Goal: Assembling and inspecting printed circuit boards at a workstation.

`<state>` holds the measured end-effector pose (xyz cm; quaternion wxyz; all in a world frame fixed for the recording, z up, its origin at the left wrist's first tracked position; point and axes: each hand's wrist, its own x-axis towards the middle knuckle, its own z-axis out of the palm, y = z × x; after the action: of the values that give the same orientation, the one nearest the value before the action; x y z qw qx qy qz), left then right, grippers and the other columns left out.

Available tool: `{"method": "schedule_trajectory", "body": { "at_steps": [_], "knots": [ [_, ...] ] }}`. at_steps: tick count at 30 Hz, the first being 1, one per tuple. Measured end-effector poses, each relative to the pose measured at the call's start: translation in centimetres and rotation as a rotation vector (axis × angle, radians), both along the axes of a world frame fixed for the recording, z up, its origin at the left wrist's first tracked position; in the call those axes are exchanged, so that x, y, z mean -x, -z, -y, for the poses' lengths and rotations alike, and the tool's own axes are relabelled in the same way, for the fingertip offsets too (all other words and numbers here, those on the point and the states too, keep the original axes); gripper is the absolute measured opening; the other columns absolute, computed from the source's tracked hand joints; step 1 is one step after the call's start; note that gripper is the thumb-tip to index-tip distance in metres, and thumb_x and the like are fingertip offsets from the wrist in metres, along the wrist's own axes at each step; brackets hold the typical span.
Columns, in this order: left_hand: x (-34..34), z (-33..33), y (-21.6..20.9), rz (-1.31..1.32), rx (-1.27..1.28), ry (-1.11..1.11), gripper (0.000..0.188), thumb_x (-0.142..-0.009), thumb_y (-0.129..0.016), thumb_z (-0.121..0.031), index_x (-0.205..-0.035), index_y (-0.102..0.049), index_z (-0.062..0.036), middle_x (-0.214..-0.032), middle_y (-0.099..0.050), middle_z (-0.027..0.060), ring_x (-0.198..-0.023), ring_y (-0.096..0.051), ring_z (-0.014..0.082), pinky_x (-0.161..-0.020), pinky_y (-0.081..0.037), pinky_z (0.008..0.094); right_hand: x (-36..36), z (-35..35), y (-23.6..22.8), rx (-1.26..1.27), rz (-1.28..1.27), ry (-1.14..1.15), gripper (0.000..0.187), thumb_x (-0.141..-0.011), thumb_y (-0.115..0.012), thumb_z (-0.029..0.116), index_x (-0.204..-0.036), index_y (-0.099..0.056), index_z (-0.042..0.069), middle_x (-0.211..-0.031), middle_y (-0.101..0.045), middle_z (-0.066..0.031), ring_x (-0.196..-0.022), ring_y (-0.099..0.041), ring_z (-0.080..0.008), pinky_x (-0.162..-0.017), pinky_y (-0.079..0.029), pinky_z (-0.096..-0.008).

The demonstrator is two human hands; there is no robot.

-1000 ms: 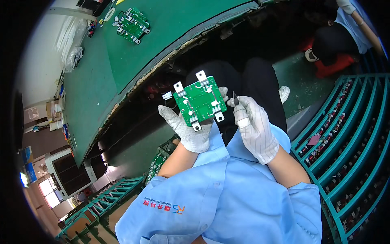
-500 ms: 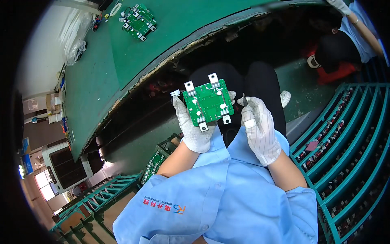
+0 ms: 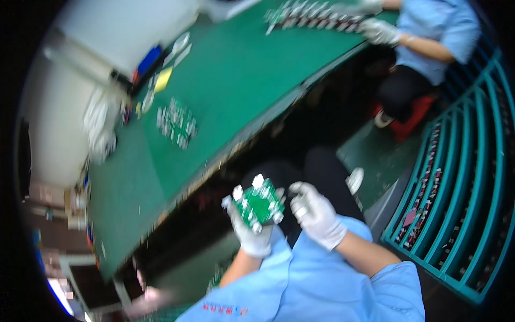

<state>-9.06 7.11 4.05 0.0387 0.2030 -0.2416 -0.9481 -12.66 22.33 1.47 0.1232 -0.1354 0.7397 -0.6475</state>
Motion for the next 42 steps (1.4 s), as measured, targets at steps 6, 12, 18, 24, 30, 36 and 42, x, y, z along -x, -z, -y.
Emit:
{"method": "schedule_trajectory", "body": {
  "at_steps": [6,12,18,24,30,36,42],
  "knots": [
    [-2.2,1.5,1.9,-0.074,0.213,-0.021,0.076,-0.082,-0.042,-0.069,-0.124,-0.047,-0.0053,-0.112,-0.058,0.0157,-0.097,-0.060,0.0364,-0.083,-0.049,0.0468,3.0,-2.1,1.1,-0.531,-0.476,0.415,0.060,-0.091,-0.046,0.014,-0.145,-0.022,0.008,-0.083,-0.060,-0.0032,-0.071,-0.059,-0.0163,-0.068,-0.047,-0.0292],
    [-0.4,1.5,2.6,-0.090,0.232,0.018,0.078,-0.084,-0.040,-0.067,-0.125,-0.045,-0.0005,-0.108,-0.060,0.0208,-0.095,-0.060,0.0371,-0.085,-0.049,0.0465,4.3,-7.4,-5.2,0.560,-0.345,0.552,0.053,-0.092,-0.040,0.004,-0.143,-0.030,0.014,-0.080,-0.039,0.0069,-0.064,-0.034,-0.0010,-0.057,-0.034,-0.0134],
    [1.9,1.7,0.3,-0.120,0.353,0.027,0.081,-0.083,-0.037,-0.071,-0.124,-0.047,-0.0013,-0.103,-0.062,0.0212,-0.091,-0.062,0.0324,-0.082,-0.049,0.0412,1.8,-8.7,-5.4,0.482,-0.457,0.667,0.053,-0.094,-0.044,0.013,-0.141,-0.024,-0.002,-0.073,-0.041,0.0027,-0.061,-0.038,-0.0031,-0.057,-0.037,-0.0170],
    [4.8,5.9,-0.5,-0.264,0.447,-0.147,0.065,-0.090,-0.040,-0.057,-0.127,-0.045,-0.0041,-0.107,-0.061,0.0205,-0.095,-0.061,0.0299,-0.080,-0.050,0.0397,3.0,-8.1,-4.2,0.443,-0.117,0.530,0.055,-0.085,-0.056,0.001,-0.134,-0.031,-0.006,-0.130,-0.044,-0.0134,-0.118,-0.044,-0.0144,-0.098,-0.035,-0.0263],
    [8.3,15.1,1.9,-0.235,0.430,-0.318,0.049,-0.094,-0.043,-0.046,-0.129,-0.047,-0.0121,-0.118,-0.058,0.0086,-0.101,-0.059,0.0293,-0.081,-0.050,0.0390,3.2,-9.5,-3.8,0.304,-0.297,0.546,0.054,-0.087,-0.055,0.003,-0.134,-0.030,-0.006,-0.114,-0.050,-0.0075,-0.091,-0.052,-0.0110,-0.087,-0.041,-0.0229],
    [8.1,16.6,1.9,-0.331,0.465,-0.249,0.049,-0.094,-0.045,-0.042,-0.128,-0.046,-0.0066,-0.118,-0.058,0.0110,-0.100,-0.059,0.0297,-0.081,-0.051,0.0387,3.4,-10.5,-7.2,0.230,-0.438,0.651,0.056,-0.087,-0.051,0.000,-0.136,-0.026,-0.007,-0.075,-0.043,0.0049,-0.061,-0.042,-0.0008,-0.062,-0.039,-0.0151],
    [9.7,16.2,2.8,-0.353,0.503,-0.268,0.051,-0.094,-0.043,-0.044,-0.130,-0.044,-0.0079,-0.120,-0.056,0.0104,-0.100,-0.059,0.0290,-0.083,-0.050,0.0379,5.6,-11.6,-10.4,0.111,-0.668,0.780,0.068,-0.085,-0.051,-0.001,-0.143,-0.016,0.001,-0.067,-0.041,0.0036,-0.053,-0.037,-0.0031,-0.052,-0.035,-0.0164]
  ]
}}
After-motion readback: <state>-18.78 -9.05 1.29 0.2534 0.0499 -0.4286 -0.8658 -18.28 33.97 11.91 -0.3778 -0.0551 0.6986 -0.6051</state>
